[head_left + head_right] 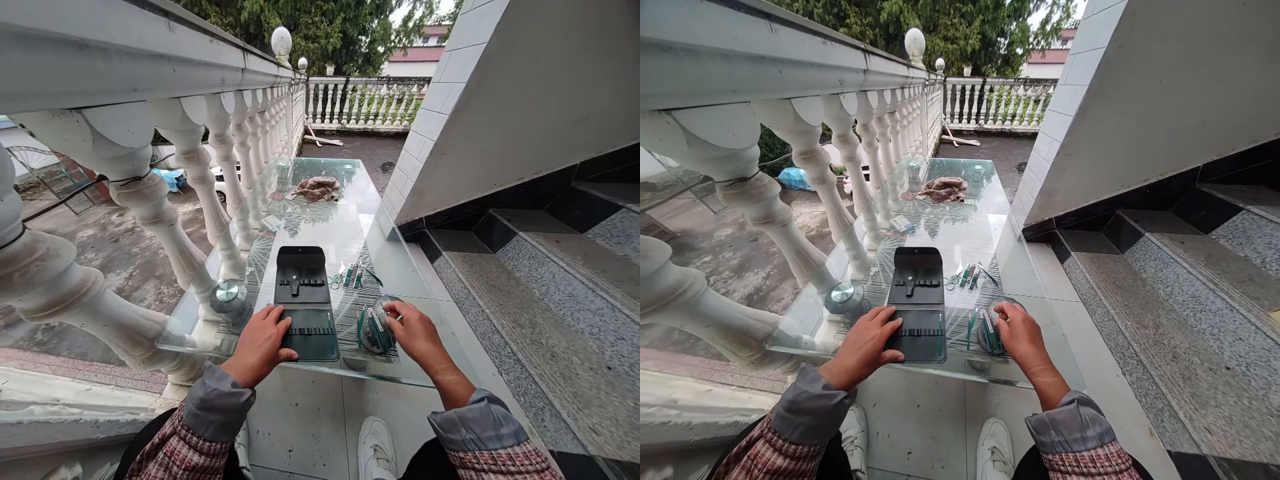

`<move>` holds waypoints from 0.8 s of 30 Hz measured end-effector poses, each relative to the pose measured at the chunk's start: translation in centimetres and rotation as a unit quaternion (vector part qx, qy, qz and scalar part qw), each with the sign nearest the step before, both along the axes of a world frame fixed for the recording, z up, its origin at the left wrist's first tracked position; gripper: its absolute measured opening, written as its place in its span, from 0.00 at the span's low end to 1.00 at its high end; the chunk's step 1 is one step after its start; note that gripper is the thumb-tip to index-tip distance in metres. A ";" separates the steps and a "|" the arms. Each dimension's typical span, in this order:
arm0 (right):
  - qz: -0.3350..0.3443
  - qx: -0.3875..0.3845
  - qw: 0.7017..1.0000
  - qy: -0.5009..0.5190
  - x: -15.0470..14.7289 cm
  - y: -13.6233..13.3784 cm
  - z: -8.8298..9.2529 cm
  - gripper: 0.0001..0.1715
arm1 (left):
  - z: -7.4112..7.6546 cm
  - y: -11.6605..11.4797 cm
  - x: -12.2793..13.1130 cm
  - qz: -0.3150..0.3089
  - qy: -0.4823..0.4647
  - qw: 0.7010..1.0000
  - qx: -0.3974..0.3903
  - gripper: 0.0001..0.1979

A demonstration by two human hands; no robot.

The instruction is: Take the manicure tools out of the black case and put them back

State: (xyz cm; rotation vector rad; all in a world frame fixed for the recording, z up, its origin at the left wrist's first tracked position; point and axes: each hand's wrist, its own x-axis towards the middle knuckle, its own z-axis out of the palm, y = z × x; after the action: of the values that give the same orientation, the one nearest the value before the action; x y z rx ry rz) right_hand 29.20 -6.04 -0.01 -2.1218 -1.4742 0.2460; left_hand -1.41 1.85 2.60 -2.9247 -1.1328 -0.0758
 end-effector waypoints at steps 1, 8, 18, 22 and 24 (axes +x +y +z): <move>0.010 -0.006 1.000 -0.017 -0.2 -0.1 0.1 0.10 | 0.0 0.0 0.0 0.002 -0.005 1.000 -0.001 0.33; 0.020 -0.116 0.987 -0.109 -1.1 -0.2 0.3 0.11 | 0.3 -0.1 -0.7 0.006 -0.044 0.998 -0.033 0.35; 0.014 -0.201 0.974 -0.100 -1.6 0.7 0.8 0.14 | 0.5 -0.3 -2.6 0.018 -0.064 0.997 -0.028 0.38; -0.008 -0.172 0.982 -0.075 -1.8 0.9 1.4 0.13 | 0.9 -0.6 -2.6 0.017 -0.070 0.997 -0.035 0.37; -0.009 -0.141 0.990 -0.013 -1.7 0.9 1.7 0.12 | 1.1 -0.6 -2.6 0.028 -0.068 0.997 -0.036 0.35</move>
State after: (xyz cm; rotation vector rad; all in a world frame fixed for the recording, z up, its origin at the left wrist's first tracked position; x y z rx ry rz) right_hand 27.46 -5.13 1.70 -2.3671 -1.5081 0.4438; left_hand -4.03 1.23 3.74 -2.9891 -1.2600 -0.2410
